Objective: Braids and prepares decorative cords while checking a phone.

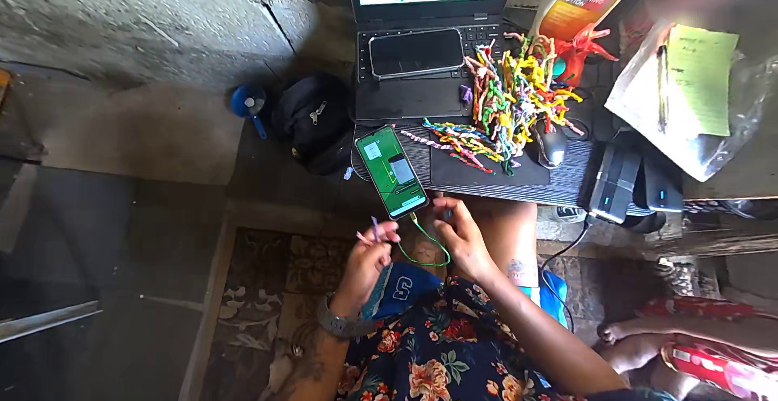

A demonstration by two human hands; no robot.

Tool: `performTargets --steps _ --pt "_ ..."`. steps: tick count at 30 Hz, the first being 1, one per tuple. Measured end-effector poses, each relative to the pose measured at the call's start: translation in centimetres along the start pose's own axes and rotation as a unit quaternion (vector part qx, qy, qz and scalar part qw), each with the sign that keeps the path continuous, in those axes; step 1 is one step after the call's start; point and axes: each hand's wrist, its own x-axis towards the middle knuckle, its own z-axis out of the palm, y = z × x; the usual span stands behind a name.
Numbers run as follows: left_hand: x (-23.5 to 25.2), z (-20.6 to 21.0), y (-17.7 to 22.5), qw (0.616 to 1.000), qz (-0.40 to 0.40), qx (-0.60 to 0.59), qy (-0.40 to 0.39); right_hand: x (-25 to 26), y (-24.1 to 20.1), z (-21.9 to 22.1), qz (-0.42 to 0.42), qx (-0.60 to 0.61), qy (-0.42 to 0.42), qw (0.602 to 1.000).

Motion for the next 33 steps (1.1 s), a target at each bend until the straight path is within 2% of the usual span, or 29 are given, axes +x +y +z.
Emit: performTargets --steps 2,4,7,10,12,18,20,22,24,26,28,31,33 --pt "-1.2 0.7 -0.1 0.993 -0.026 0.006 -0.118 -2.0 -0.6 -0.5 -0.038 -0.026 -0.021 0.999" --pt "-1.7 1.6 -0.4 0.974 -0.076 0.004 -0.212 -3.7 -1.1 -1.3 -0.049 -0.007 -0.083 0.995" --pt "-1.5 2.9 -1.0 0.945 -0.140 -0.058 -0.289 -4.8 -1.7 -2.4 -0.040 0.045 -0.194 0.979" --pt "-1.1 3.7 -1.4 0.925 -0.151 -0.091 -0.336 -5.1 -2.1 -3.0 -0.012 0.085 -0.189 0.978" --pt "-1.0 4.1 -1.1 0.937 -0.125 -0.057 -0.320 -5.0 -2.2 -3.0 -0.001 0.099 -0.148 0.984" --pt "-1.8 4.1 -0.7 0.978 0.006 0.055 -0.200 -5.0 -1.7 -2.7 -0.018 0.113 -0.031 0.993" --pt "-1.9 4.0 -0.7 0.982 0.025 0.090 -0.162 -5.1 -1.5 -2.7 -0.038 0.129 -0.024 0.991" --pt "-2.0 4.0 -0.7 0.985 0.022 0.085 -0.152 -5.1 -1.1 -2.9 -0.091 0.118 -0.052 0.987" --pt "-2.0 4.2 -0.6 0.986 -0.019 0.032 -0.160 -5.1 -0.6 -3.4 -0.167 0.026 -0.077 0.983" --pt "-2.1 4.5 -0.3 0.982 -0.073 -0.007 -0.172 -5.1 -0.1 -3.6 -0.230 -0.108 -0.038 0.966" --pt "-2.0 4.9 -0.1 0.981 -0.085 0.000 -0.174 -5.2 0.3 -3.8 -0.249 -0.180 0.006 0.952" --pt "-2.0 5.3 -0.3 0.983 -0.025 0.081 -0.162 -5.5 0.5 -3.9 -0.263 -0.241 0.065 0.932" --pt "-2.0 5.2 -0.9 0.968 0.086 0.188 -0.145 -5.6 0.5 -4.0 -0.255 -0.262 0.074 0.928"
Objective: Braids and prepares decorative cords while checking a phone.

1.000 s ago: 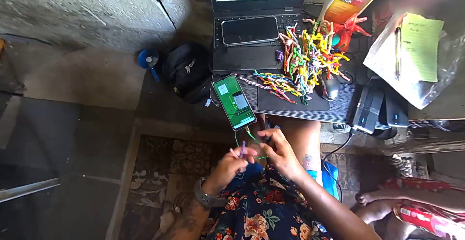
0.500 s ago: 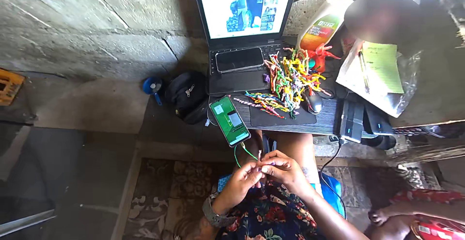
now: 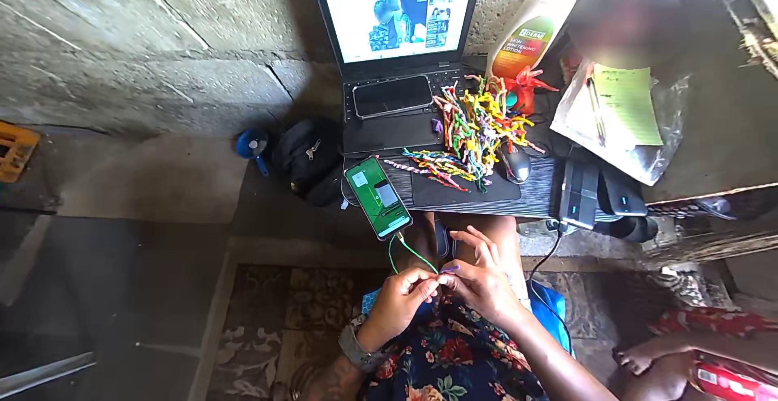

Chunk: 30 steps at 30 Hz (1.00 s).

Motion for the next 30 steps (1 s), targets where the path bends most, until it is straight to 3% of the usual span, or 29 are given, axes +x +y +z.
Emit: performTargets --steps 3,5,7,10,14,17,20,22,24,27,30 --pt "0.0 0.3 -1.4 0.956 0.154 0.237 0.078 0.0 -0.7 0.2 0.051 -0.011 -0.009 0.999" --pt "0.0 0.6 -1.7 0.943 0.162 0.270 0.107 -0.1 -0.8 0.5 0.053 -0.007 -0.004 0.999" --pt "-0.1 0.5 -1.0 0.972 0.108 0.188 0.095 0.1 -0.4 0.2 0.042 0.056 -0.033 0.997" --pt "-0.3 -0.3 0.5 0.999 -0.030 -0.024 0.013 0.4 0.2 -0.7 0.081 0.221 -0.124 0.964" --pt "-0.4 -0.5 0.6 0.979 -0.110 -0.145 -0.087 0.2 0.1 -0.9 0.097 0.380 -0.135 0.910" --pt "-0.3 -0.2 0.2 0.960 -0.136 -0.200 -0.138 0.3 0.2 -0.7 0.101 0.412 -0.122 0.897" --pt "-0.2 0.2 0.0 0.956 -0.129 -0.225 -0.139 0.0 0.7 -0.2 0.092 0.434 -0.105 0.890" --pt "-0.3 0.7 0.0 0.974 -0.091 -0.187 -0.093 -0.2 0.6 0.2 0.089 0.422 -0.070 0.900" --pt "-0.4 1.3 -0.6 0.997 -0.009 -0.072 -0.023 -0.3 0.0 0.6 0.109 0.376 -0.029 0.920" --pt "-0.2 1.6 -1.6 0.988 0.087 0.116 0.056 -0.5 -0.8 1.3 0.168 0.331 0.003 0.929" --pt "-0.3 1.3 -0.8 0.997 0.012 0.064 0.029 -0.6 -0.7 1.1 0.211 0.389 -0.054 0.895"
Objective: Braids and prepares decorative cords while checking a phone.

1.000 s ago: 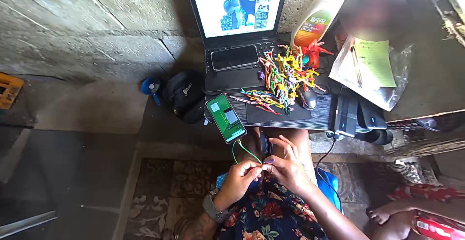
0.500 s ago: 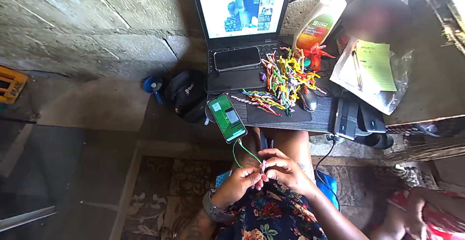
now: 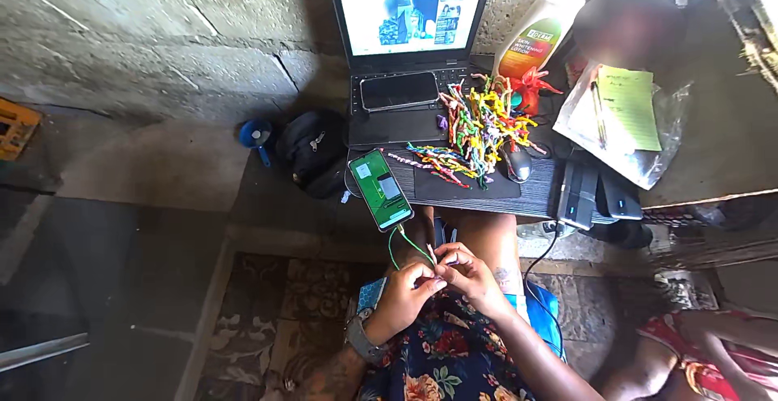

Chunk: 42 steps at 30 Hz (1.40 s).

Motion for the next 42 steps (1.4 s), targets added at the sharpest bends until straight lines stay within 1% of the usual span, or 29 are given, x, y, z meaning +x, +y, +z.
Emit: performTargets --steps 3,5,7,9,10,11,12,13,14,15,16,17,18,20,22,25,27,28,29,30,31,32,33,34,35,36,38,40,42 --pt "-0.3 -0.7 1.1 0.977 -0.105 -0.167 -0.085 0.0 0.6 -1.3 0.021 0.102 -0.120 0.987" --pt "-0.5 -1.0 1.2 0.955 -0.135 -0.228 -0.130 0.0 0.8 -1.5 0.017 0.143 -0.157 0.977" --pt "-0.6 -1.0 0.9 0.943 -0.147 -0.256 -0.155 0.1 0.7 -1.4 0.008 0.152 -0.155 0.976" --pt "-0.6 -0.7 0.9 0.944 -0.150 -0.261 -0.135 0.1 0.4 -0.9 -0.012 0.135 -0.112 0.984" --pt "-0.6 -0.5 1.0 0.955 -0.135 -0.242 -0.102 0.1 0.2 -0.6 -0.017 0.117 -0.078 0.990" --pt "-0.6 -0.1 0.9 0.975 -0.096 -0.193 -0.058 0.1 0.0 -0.2 -0.017 0.093 -0.038 0.995" --pt "-0.6 0.2 0.6 0.994 -0.036 -0.104 -0.011 0.1 -0.1 0.2 -0.013 0.071 0.000 0.997" --pt "-0.6 0.6 0.1 0.998 0.036 0.015 0.042 0.1 -0.2 0.7 -0.003 0.048 0.036 0.998" --pt "-0.4 1.0 -0.5 0.982 0.101 0.129 0.098 0.1 -0.3 1.1 0.007 0.029 0.067 0.997" --pt "-0.2 1.3 -0.9 0.957 0.147 0.205 0.143 0.2 -0.3 1.4 0.015 0.017 0.089 0.996" --pt "0.0 1.5 -1.1 0.944 0.165 0.235 0.162 0.3 -0.3 1.4 0.026 0.014 0.098 0.995" --pt "0.1 1.4 -1.2 0.948 0.158 0.228 0.157 0.4 -0.3 1.3 0.039 0.018 0.091 0.995" --pt "0.1 1.1 -0.9 0.966 0.126 0.183 0.130 0.5 -0.4 0.9 0.050 0.034 0.067 0.996" --pt "0.1 0.3 0.0 0.999 0.005 0.016 0.037 0.5 -0.2 -0.2 0.062 0.089 -0.003 0.994" --pt "0.0 -0.4 0.8 0.989 -0.088 -0.114 -0.030 0.4 0.1 -1.0 0.047 0.129 -0.063 0.988" --pt "-0.2 -0.6 1.3 0.972 -0.122 -0.179 -0.087 0.4 0.3 -1.2 0.030 0.165 -0.086 0.982" --pt "-0.2 -0.5 1.1 0.967 -0.118 -0.206 -0.097 0.4 0.2 -0.8 0.009 0.185 -0.077 0.980" --pt "-0.2 -0.4 0.9 0.969 -0.108 -0.205 -0.089 0.3 0.1 -0.5 -0.006 0.178 -0.055 0.982" --pt "-0.2 -0.2 0.7 0.978 -0.082 -0.179 -0.067 0.2 -0.1 -0.1 -0.020 0.157 -0.018 0.987" --pt "-0.3 0.0 0.4 0.992 -0.035 -0.114 -0.031 0.1 -0.2 0.4 -0.028 0.125 0.029 0.991" --pt "-0.3 0.2 0.2 0.999 0.030 -0.007 0.018 0.1 -0.2 0.8 -0.030 0.098 0.072 0.992" --pt "-0.1 0.3 0.0 0.987 0.096 0.104 0.072 0.1 -0.1 1.2 -0.023 0.080 0.109 0.991" --pt "0.0 0.5 -0.2 0.968 0.138 0.180 0.110 0.2 -0.1 1.5 -0.012 0.070 0.134 0.988" --pt "0.2 0.5 -0.2 0.957 0.155 0.212 0.126 0.2 -0.2 1.5 0.003 0.065 0.143 0.988" --pt "0.2 0.6 -0.1 0.960 0.148 0.206 0.122 0.2 -0.5 1.3 0.021 0.063 0.133 0.989" --pt "0.1 0.5 0.2 0.974 0.122 0.162 0.101 0.2 -0.8 1.0 0.035 0.067 0.108 0.991" --pt "-0.2 0.0 1.1 0.999 0.022 0.009 0.035 0.2 -1.1 0.1 0.038 0.100 0.030 0.994" --pt "-0.4 -0.4 1.8 0.993 -0.065 -0.096 -0.032 0.0 -0.9 -0.6 0.023 0.151 -0.029 0.988" --pt "-0.6 -0.7 2.1 0.979 -0.108 -0.146 -0.093 -0.2 -0.5 -0.7 0.002 0.186 -0.058 0.981"
